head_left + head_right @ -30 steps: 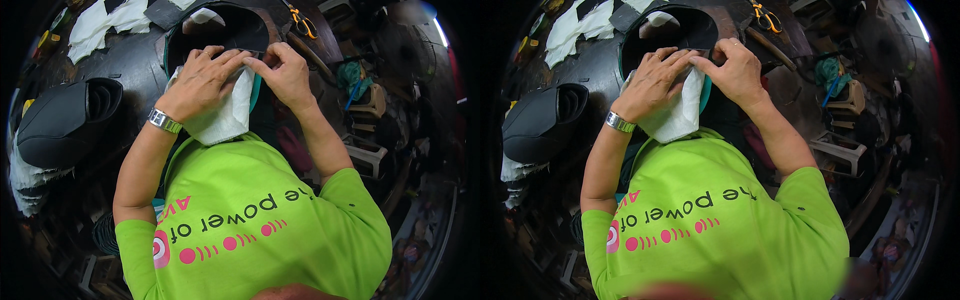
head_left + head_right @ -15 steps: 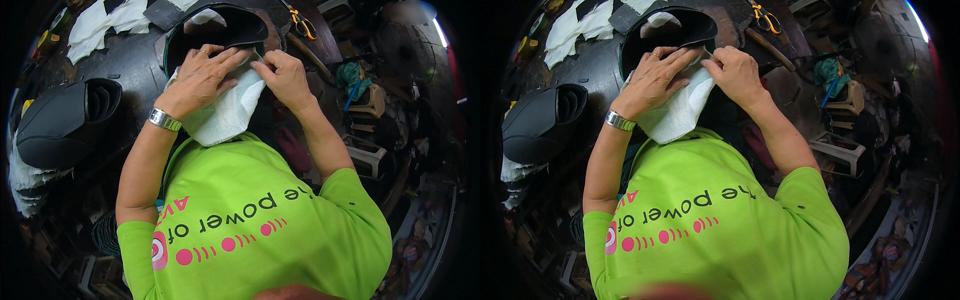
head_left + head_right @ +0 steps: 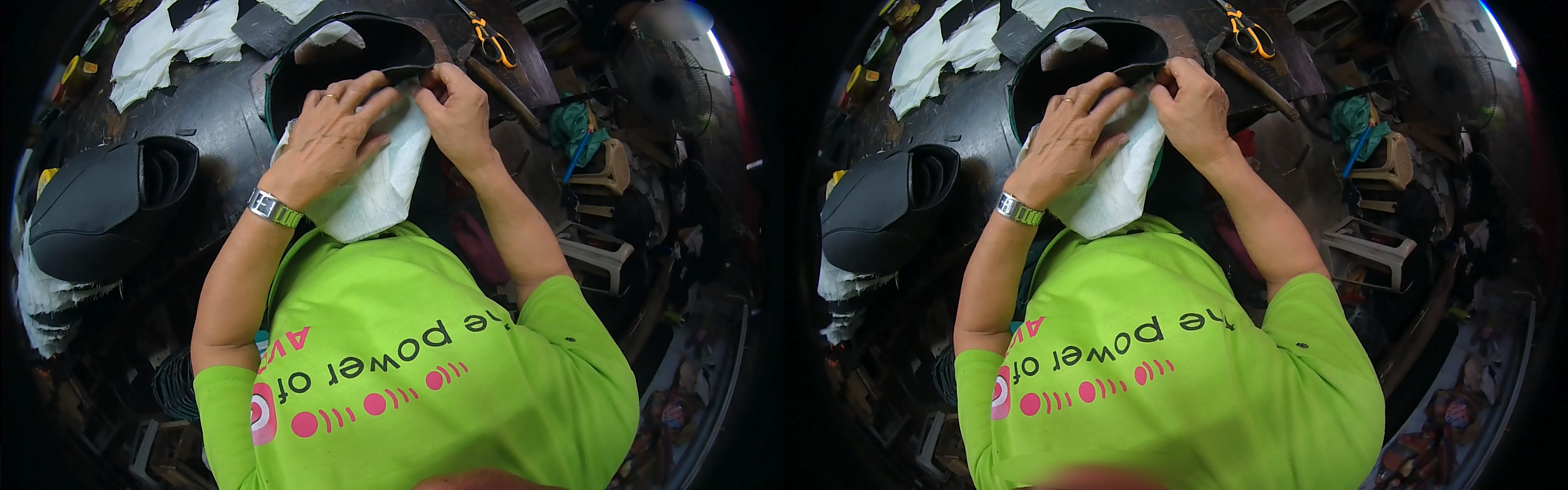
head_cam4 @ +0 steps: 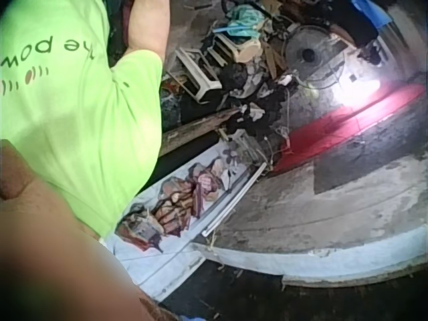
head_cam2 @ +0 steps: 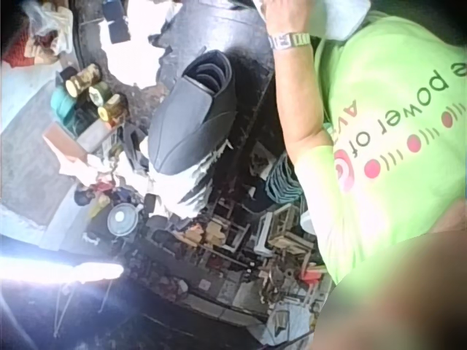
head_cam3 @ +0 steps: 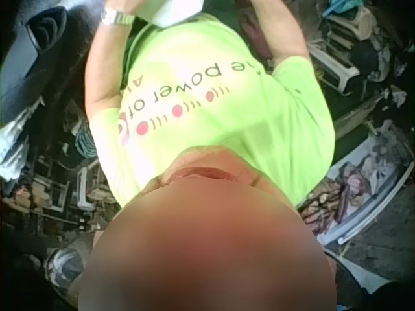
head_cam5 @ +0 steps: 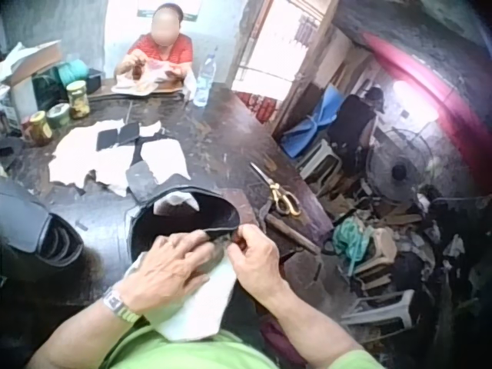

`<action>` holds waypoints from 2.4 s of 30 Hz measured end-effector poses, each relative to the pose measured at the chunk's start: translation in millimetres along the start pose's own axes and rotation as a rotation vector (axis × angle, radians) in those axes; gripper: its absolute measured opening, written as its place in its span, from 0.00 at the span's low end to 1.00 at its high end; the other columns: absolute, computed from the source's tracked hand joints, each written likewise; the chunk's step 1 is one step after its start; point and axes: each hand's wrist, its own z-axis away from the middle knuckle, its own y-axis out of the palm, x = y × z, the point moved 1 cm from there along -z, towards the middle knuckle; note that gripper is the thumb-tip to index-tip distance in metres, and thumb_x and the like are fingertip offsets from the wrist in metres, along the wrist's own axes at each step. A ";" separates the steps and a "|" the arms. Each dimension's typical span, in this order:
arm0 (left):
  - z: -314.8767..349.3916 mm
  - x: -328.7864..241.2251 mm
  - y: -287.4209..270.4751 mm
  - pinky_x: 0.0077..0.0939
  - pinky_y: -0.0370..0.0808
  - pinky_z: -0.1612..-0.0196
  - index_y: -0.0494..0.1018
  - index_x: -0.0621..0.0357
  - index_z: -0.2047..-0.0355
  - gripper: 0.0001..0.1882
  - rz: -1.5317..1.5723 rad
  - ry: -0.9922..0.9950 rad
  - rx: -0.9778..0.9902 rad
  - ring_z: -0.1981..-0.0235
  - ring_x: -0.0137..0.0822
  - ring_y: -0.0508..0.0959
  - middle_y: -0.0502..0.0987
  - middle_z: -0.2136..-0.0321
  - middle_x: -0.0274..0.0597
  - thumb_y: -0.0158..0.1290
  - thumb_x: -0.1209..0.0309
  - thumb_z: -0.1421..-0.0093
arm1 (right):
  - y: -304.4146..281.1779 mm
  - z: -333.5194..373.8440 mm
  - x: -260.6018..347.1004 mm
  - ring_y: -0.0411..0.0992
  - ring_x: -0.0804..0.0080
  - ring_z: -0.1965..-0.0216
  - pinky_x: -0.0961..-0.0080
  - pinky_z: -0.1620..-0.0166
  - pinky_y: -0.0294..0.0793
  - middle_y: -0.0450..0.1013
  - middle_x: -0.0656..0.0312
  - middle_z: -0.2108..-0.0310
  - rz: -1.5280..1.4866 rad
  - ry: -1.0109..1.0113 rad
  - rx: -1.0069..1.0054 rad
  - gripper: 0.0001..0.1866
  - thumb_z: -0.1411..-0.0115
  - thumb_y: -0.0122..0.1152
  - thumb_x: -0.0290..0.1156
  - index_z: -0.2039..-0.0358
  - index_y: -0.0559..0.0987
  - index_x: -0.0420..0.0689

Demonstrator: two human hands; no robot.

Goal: The person removes a black foam insert from a motorcycle seat, cuts it with shears, and then places a white fabric layer inside the seat shell. The person repeats the cutting and fabric placement steps on the same seat.

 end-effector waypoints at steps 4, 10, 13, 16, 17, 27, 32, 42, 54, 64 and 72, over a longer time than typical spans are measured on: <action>2.7 3.2 -0.7 0.39 0.69 0.44 0.67 0.54 0.41 0.30 0.151 -0.099 -0.019 0.46 0.47 0.75 0.73 0.45 0.47 0.65 0.61 0.41 | 4.0 -0.6 -9.2 0.72 0.84 0.70 0.81 0.65 0.73 0.79 0.66 0.70 -0.173 0.121 0.002 0.08 0.39 0.67 0.27 0.61 0.81 0.37; 3.0 3.8 1.1 0.41 0.71 0.43 0.68 0.56 0.44 0.28 0.114 -0.150 0.070 0.46 0.46 0.76 0.74 0.46 0.46 0.64 0.59 0.40 | 6.7 -4.8 -16.5 0.77 0.71 0.73 0.71 0.65 0.76 0.77 0.52 0.75 -0.309 0.221 0.012 0.08 0.43 0.65 0.25 0.65 0.78 0.35; 5.4 5.8 -0.9 0.43 0.71 0.42 0.69 0.54 0.41 0.28 0.036 -0.098 0.044 0.43 0.47 0.74 0.72 0.44 0.47 0.61 0.56 0.37 | 5.0 -6.7 -11.9 0.75 0.78 0.64 0.77 0.57 0.76 0.79 0.64 0.66 -0.171 0.283 0.052 0.17 0.44 0.70 0.24 0.53 0.80 0.39; 10.4 12.7 -6.0 0.45 0.70 0.39 0.69 0.49 0.37 0.28 -0.038 -0.052 0.090 0.40 0.48 0.71 0.70 0.41 0.48 0.57 0.54 0.34 | -0.1 -7.1 1.1 0.74 0.64 0.54 0.69 0.49 0.73 0.78 0.60 0.61 0.002 -0.290 -0.283 0.25 0.52 0.69 0.20 0.50 0.80 0.42; 12.1 14.8 -7.4 0.46 0.69 0.38 0.69 0.47 0.35 0.28 -0.062 -0.042 0.123 0.39 0.48 0.71 0.70 0.40 0.48 0.56 0.54 0.33 | -0.5 -7.3 3.7 0.73 0.60 0.51 0.66 0.46 0.72 0.78 0.60 0.59 0.095 -0.414 -0.275 0.26 0.54 0.69 0.19 0.51 0.81 0.43; 14.4 15.4 -11.6 0.45 0.69 0.35 0.70 0.42 0.35 0.25 -0.038 -0.046 0.188 0.35 0.50 0.67 0.66 0.35 0.47 0.51 0.54 0.31 | 0.0 -15.2 -22.2 0.78 0.63 0.55 0.66 0.48 0.75 0.82 0.63 0.62 -0.090 -0.469 0.112 0.12 0.48 0.67 0.21 0.63 0.86 0.48; 11.1 13.8 -14.3 0.46 0.67 0.32 0.67 0.38 0.32 0.28 -0.029 -0.105 0.282 0.33 0.54 0.65 0.63 0.32 0.47 0.52 0.53 0.31 | 3.5 -10.7 -30.3 0.79 0.63 0.54 0.68 0.47 0.76 0.82 0.63 0.60 -0.129 -0.466 0.103 0.12 0.47 0.68 0.21 0.62 0.87 0.48; 15.6 -6.8 -10.7 0.57 0.63 0.33 0.61 0.15 0.31 0.38 -0.206 -0.001 0.308 0.31 0.58 0.60 0.56 0.30 0.61 0.61 0.53 0.41 | -7.7 -17.8 -23.0 0.79 0.62 0.53 0.68 0.49 0.77 0.82 0.64 0.58 0.042 -0.566 0.225 0.11 0.46 0.69 0.25 0.61 0.87 0.52; 19.5 -19.0 -12.5 0.68 0.59 0.33 0.61 0.26 0.30 0.38 -0.171 0.035 0.342 0.30 0.66 0.56 0.51 0.25 0.40 0.60 0.48 0.40 | -19.4 -4.1 -25.3 0.75 0.61 0.44 0.58 0.41 0.73 0.78 0.62 0.46 0.229 -0.674 0.321 0.17 0.39 0.65 0.34 0.49 0.84 0.54; 18.8 -24.7 -11.0 0.73 0.56 0.32 0.55 0.26 0.27 0.44 -0.154 0.018 0.359 0.29 0.69 0.54 0.52 0.25 0.42 0.62 0.51 0.41 | -15.3 10.9 -13.0 0.78 0.59 0.58 0.68 0.52 0.79 0.75 0.50 0.45 -0.245 -0.166 -0.017 0.33 0.45 0.74 0.28 0.38 0.74 0.44; 19.9 -4.3 -87.6 0.40 0.70 0.40 0.78 0.59 0.49 0.16 -0.156 -0.097 0.068 0.42 0.44 0.75 0.78 0.45 0.45 0.58 0.75 0.38 | -23.6 -47.5 28.0 0.77 0.58 0.59 0.68 0.55 0.78 0.76 0.52 0.56 0.112 -0.493 0.043 0.38 0.48 0.66 0.16 0.35 0.70 0.48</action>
